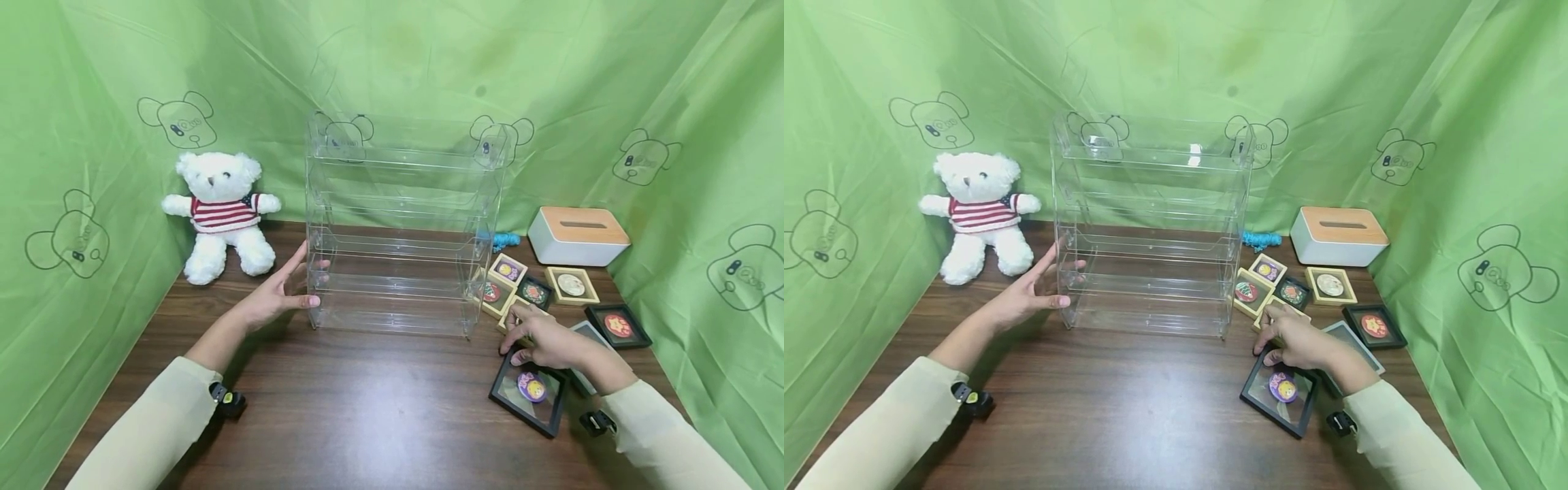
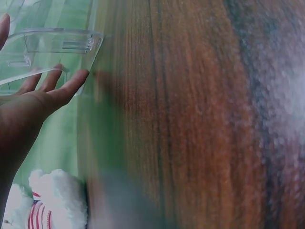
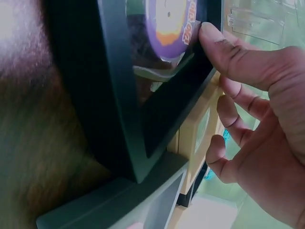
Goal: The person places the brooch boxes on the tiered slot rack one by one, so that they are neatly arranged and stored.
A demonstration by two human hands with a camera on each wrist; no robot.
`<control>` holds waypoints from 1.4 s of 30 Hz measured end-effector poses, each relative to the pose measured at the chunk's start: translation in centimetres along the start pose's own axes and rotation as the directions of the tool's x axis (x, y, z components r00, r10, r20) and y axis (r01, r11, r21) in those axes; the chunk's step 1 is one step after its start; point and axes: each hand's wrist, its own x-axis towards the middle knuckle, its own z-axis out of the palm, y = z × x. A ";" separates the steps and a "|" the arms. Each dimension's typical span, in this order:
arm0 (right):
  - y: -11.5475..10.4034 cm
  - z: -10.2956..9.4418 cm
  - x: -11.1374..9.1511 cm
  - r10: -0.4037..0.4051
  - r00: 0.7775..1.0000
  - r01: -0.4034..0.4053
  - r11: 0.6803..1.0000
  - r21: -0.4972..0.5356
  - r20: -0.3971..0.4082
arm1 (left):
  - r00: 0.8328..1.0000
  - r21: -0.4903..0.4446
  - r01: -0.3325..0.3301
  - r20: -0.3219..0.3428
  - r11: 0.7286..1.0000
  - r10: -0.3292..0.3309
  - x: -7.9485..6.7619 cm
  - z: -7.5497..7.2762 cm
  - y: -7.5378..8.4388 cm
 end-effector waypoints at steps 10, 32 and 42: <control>0.0 -1.2 -0.3 -0.077 0.996 0.083 0.988 0.133 -0.046 | 1.000 -0.003 0.021 -0.013 1.000 -0.021 -0.2 0.3 0.1; 0.1 -7.5 -2.0 0.118 0.940 -0.039 0.969 0.244 -0.319 | 1.000 -0.074 0.025 0.004 0.997 -0.025 -0.2 0.2 0.0; -1.7 -11.4 -1.1 0.162 0.807 0.003 0.960 0.279 -0.567 | 1.000 -0.056 0.017 -0.007 0.998 -0.017 -0.2 0.4 -0.1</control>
